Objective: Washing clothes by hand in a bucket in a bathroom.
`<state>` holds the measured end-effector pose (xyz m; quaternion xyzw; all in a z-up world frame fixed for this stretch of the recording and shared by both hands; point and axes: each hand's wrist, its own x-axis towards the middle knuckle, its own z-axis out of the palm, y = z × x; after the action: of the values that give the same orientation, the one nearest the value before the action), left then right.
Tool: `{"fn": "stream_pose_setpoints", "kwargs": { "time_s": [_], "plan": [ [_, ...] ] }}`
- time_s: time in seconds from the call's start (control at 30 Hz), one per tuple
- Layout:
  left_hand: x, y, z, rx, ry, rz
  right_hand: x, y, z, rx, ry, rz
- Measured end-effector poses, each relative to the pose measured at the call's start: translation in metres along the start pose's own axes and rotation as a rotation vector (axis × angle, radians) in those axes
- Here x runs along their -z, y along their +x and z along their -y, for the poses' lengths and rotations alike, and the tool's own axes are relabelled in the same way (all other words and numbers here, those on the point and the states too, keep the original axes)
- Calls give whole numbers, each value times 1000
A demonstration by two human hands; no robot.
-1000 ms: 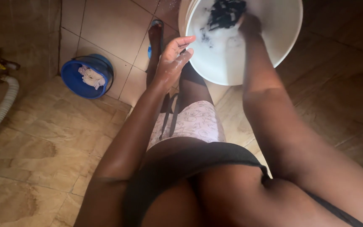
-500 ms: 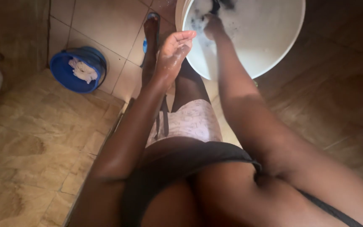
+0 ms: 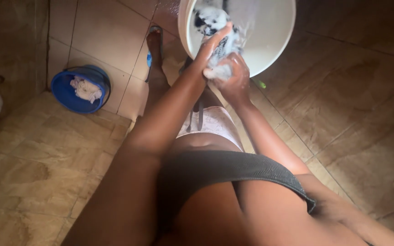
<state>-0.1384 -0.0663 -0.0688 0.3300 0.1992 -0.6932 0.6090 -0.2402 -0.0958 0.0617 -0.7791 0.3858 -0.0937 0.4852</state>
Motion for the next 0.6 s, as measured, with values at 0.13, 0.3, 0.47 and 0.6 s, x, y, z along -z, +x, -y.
{"fn": "stream_pose_setpoints", "kwargs": {
  "time_s": [0.13, 0.3, 0.47, 0.6],
  "plan": [
    [-6, 24, 15, -235, -33, -222, -15, 29, -87, -94, 282, -162],
    [-48, -22, -7, -241, 409, -278, 27, 76, -39, -753, 790, -136],
    [-37, -47, -16, -301, 680, -35, 48, 76, -24, -401, 1198, -13],
    [-46, -60, -24, -468, 572, -64, 60, 60, 1, -300, 1126, 5]
  ]
}}
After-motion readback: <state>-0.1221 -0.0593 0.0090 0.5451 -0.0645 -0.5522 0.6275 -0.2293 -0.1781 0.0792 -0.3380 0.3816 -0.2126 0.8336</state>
